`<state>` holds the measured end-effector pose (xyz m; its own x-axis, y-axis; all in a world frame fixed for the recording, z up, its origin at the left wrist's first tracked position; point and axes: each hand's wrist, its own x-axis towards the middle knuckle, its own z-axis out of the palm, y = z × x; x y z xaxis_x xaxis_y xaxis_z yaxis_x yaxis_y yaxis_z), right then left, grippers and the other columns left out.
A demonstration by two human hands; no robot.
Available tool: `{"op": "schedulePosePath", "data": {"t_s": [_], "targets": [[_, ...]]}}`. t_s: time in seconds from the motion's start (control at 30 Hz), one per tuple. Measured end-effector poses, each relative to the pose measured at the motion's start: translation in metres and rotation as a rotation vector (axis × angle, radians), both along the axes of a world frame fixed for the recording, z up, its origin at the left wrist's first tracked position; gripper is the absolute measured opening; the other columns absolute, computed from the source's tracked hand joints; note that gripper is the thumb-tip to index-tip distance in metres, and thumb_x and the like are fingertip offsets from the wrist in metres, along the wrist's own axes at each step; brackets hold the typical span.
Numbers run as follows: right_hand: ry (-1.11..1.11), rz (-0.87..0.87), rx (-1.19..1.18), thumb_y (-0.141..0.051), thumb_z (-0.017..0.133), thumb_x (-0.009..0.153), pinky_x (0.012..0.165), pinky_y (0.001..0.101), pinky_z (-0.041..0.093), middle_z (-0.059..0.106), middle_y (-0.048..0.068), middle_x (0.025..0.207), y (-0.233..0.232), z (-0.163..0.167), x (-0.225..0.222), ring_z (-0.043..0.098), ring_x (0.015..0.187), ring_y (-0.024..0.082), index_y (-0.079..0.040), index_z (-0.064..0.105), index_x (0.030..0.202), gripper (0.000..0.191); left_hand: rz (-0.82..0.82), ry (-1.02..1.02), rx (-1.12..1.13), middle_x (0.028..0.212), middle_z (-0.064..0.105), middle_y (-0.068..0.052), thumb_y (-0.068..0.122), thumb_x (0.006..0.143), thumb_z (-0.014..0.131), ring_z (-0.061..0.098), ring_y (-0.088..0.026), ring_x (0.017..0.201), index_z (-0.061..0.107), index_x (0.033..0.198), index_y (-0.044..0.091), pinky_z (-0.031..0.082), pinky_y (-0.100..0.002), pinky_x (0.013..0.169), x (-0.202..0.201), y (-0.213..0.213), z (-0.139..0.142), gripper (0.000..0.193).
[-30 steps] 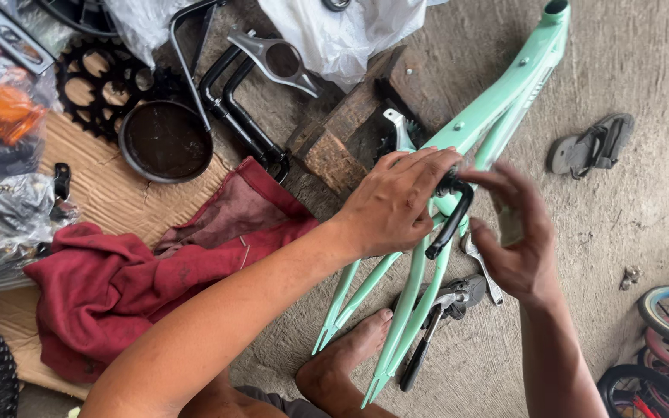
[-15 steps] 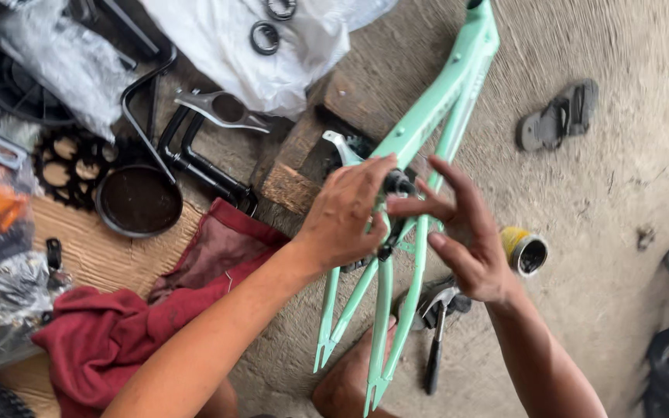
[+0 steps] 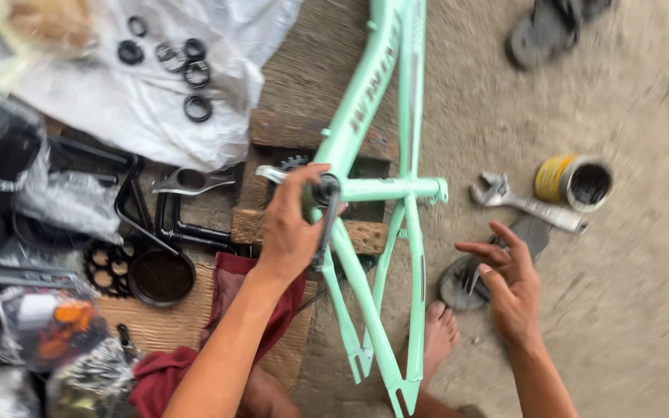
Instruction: The person installs a crank arm into the bottom bracket of a mint green bicycle frame, secures it with a wrench, then switches to a cream-colored frame and uses a hammer to tap a bottom bracket cup into place.
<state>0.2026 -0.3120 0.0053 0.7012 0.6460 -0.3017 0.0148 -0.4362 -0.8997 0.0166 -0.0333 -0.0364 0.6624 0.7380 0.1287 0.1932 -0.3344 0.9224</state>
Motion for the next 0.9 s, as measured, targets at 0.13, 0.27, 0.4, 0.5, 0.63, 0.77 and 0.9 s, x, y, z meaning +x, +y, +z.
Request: {"op": "schedulePosePath", "data": {"t_s": [0.13,0.27,0.4,0.5,0.63,0.77,0.9], "targets": [[0.195,-0.014,-0.041,0.003,0.051,0.090,0.093,0.0325,0.046,0.074,0.014,0.119,-0.004,-0.019,-0.022,0.062,0.113,0.014,-0.003,0.041,0.152,0.063,-0.052,0.062,0.093,0.132,0.067,-0.014,0.007,0.082,0.089,0.065,-0.031,0.118,0.053,0.128,0.008,0.054,-0.040,0.105,-0.009,0.005,-0.002,0.059],[0.144,0.133,0.051,0.003,0.053,0.090,0.109,0.0358,0.043,0.074,0.012,0.116,0.017,-0.016,-0.016,0.063,0.119,0.017,-0.003,0.040,0.152,0.063,-0.023,0.024,-0.165,0.135,0.066,-0.012,0.009,0.086,0.086,0.064,-0.025,0.121,0.036,0.139,0.005,0.051,-0.035,0.107,-0.012,0.008,0.001,0.073],[0.102,0.175,0.147,0.003,0.054,0.091,0.113,0.0396,0.043,0.073,0.011,0.114,0.033,-0.006,-0.003,0.065,0.120,0.019,-0.003,0.040,0.152,0.064,-0.170,0.152,0.185,0.136,0.064,-0.023,-0.008,0.085,0.083,0.061,-0.032,0.132,0.048,0.139,0.011,0.050,-0.041,0.113,-0.014,0.009,0.005,0.067],[0.105,0.171,0.124,0.004,0.054,0.089,0.111,0.0399,0.044,0.073,0.010,0.112,0.035,-0.002,0.000,0.065,0.119,0.019,-0.004,0.042,0.151,0.064,-0.069,-0.097,-0.235,0.145,0.059,-0.023,-0.003,0.096,0.079,0.054,-0.028,0.142,0.035,0.118,0.010,0.045,-0.037,0.120,-0.015,0.007,0.000,0.051],[0.133,0.135,0.082,0.002,0.054,0.089,0.106,0.0384,0.047,0.073,0.010,0.110,0.029,-0.004,0.003,0.066,0.115,0.018,-0.004,0.044,0.150,0.062,-0.041,0.024,-0.241,0.139,0.060,-0.021,0.001,0.090,0.081,0.058,-0.027,0.134,0.032,0.148,0.005,0.050,-0.038,0.114,-0.020,0.007,-0.005,0.076],[0.104,0.127,0.052,0.002,0.054,0.089,0.105,0.0385,0.048,0.073,0.009,0.109,0.024,-0.004,0.004,0.066,0.113,0.018,-0.003,0.045,0.149,0.060,-0.039,-0.098,-0.278,0.140,0.060,-0.020,0.001,0.091,0.081,0.056,-0.025,0.139,0.041,0.119,0.008,0.048,-0.037,0.119,-0.017,0.006,-0.005,0.049],[0.098,0.136,0.061,0.002,0.054,0.090,0.104,0.0394,0.049,0.072,0.009,0.108,0.026,-0.003,0.002,0.067,0.112,0.018,-0.003,0.046,0.148,0.059,0.014,0.050,-0.345,0.134,0.060,-0.013,0.008,0.085,0.081,0.061,-0.016,0.114,0.040,0.145,0.007,0.053,-0.029,0.102,-0.017,0.009,0.001,0.072]]}}
